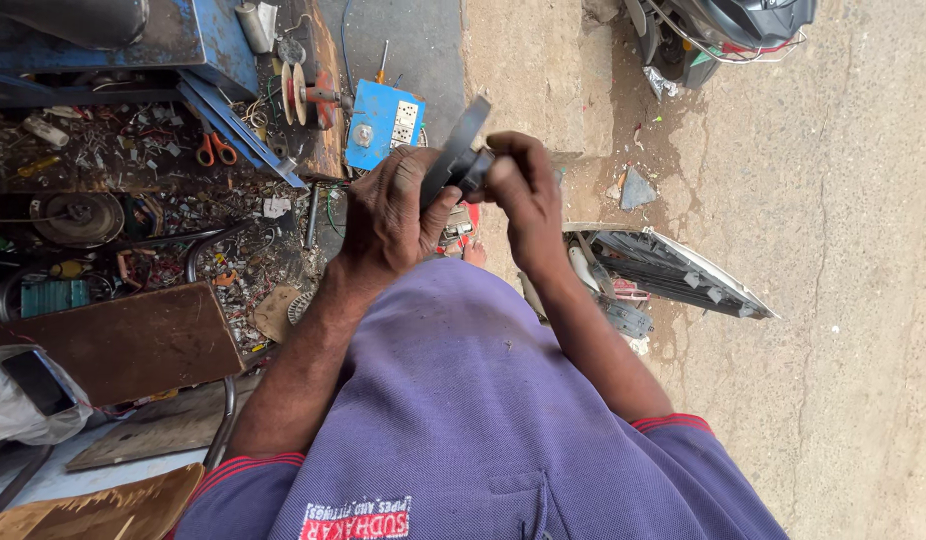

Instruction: The person sits on the floor in a cluttered workshop and handles a small cylindrical electrical component, rotating it in their hands. They then pick up a metal fan housing and a black plastic fan cage, inspecting them and placing them on the floor.

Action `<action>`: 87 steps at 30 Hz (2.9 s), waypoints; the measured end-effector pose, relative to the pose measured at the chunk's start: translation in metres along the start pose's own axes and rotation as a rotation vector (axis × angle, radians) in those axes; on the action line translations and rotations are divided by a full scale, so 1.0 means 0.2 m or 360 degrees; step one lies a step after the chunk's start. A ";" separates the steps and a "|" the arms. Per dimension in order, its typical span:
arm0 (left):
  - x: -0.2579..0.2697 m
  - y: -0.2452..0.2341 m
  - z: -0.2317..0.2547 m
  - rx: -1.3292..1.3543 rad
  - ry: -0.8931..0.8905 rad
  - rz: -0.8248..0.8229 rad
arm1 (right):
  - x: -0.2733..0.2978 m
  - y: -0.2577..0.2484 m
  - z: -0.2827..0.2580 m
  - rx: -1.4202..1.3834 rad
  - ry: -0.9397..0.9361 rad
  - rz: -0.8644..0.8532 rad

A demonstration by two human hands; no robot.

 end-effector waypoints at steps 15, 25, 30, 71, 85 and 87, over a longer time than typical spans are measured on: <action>0.11 0.14 -0.08 -0.0006 -0.0182 0.0155 | -0.02 0.03 0.44 -0.0930 0.0790 -0.0036; 0.15 0.07 -0.15 -0.0060 -0.0249 0.0297 | -0.15 0.04 0.52 -0.0196 0.0665 -0.0353; 0.20 0.05 -0.21 -0.0171 -0.0493 0.0380 | -0.13 0.00 0.16 0.0952 -0.0073 -0.0030; 0.32 0.00 -0.25 -0.0024 -0.0434 0.0424 | -0.06 0.13 0.12 0.1254 0.0092 -0.0385; 0.27 0.06 -0.24 0.0263 -0.0510 0.0293 | 0.02 0.23 -0.29 0.1359 -0.0686 -0.0212; 0.26 0.04 -0.22 0.0291 -0.0491 0.0345 | -0.02 0.22 -0.20 0.1253 -0.0373 -0.0151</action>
Point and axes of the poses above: each hand's wrist, its own x-axis away from the middle knuckle, its own y-axis out of the palm, z = x × y, the point moved 10 cm from there along -x, towards the middle knuckle, and after that the axes turned 14 degrees about -z, right-handed, at the moved point
